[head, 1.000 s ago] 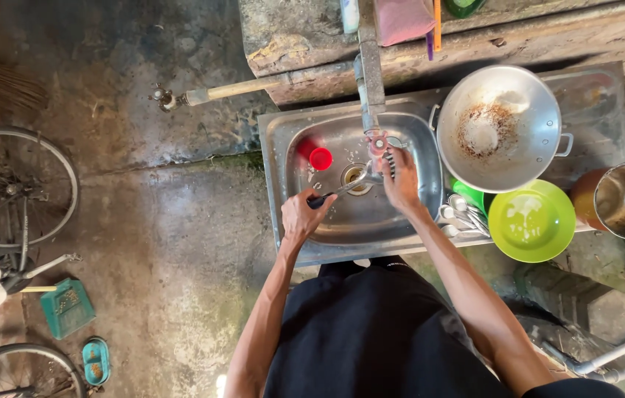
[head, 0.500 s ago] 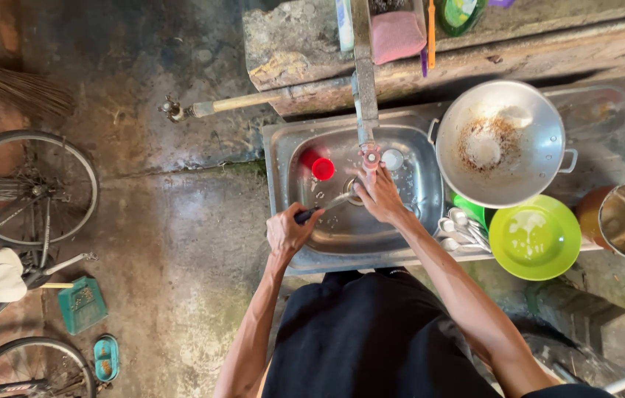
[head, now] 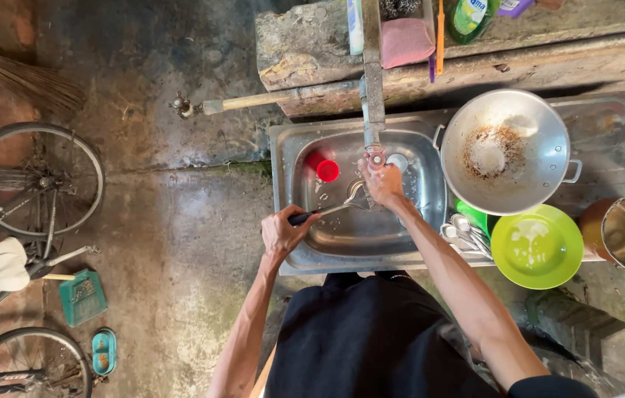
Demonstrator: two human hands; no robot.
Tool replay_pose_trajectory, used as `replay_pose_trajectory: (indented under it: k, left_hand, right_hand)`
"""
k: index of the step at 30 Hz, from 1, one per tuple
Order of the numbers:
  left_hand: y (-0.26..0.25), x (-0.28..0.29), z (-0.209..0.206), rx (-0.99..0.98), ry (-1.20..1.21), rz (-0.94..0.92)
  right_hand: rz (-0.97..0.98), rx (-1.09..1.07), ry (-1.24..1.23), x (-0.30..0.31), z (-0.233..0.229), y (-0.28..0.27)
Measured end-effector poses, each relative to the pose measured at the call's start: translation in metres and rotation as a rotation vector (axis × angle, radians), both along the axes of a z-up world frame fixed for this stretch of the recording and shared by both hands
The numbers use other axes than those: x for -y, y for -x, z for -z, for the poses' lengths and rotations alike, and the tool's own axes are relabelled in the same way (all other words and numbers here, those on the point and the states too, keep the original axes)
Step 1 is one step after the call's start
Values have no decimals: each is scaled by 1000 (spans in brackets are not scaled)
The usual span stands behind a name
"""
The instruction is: The person is washing kitchen utensils and a wok at an outdoor sink and hanging them back on a wall rack.
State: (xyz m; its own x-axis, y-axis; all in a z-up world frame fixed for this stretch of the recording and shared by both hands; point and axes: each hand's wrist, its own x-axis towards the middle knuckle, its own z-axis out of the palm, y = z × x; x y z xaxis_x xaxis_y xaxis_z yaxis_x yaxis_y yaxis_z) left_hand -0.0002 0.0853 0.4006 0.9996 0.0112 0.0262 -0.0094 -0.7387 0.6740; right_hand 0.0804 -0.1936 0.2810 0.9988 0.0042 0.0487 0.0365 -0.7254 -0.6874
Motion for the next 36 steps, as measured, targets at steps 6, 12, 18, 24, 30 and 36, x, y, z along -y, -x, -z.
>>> replay_pose_trajectory:
  k: [6,12,18,24,30,36]
  left_hand:
    - [-14,-10,-4,16,-3,108]
    - [-31,-6,5,-119,73,99]
    - [-47,20,29,-118,149,215]
    - [-59,45,57,-326,247,120]
    - [-69,82,143,-209,407,-42]
    - [-67,131,166,-399,887,-75]
  right_hand:
    - [350,-287,-252,16,35,5]
    - [244,-624,-797,39,-47,28]
    - [248,-418,-971,72,-64,46]
    - [288,-275,-1043,102,-82,60]
    - [387,-196,-973,134,-104,77]
    - [494,-89,-932,175,-105,89]
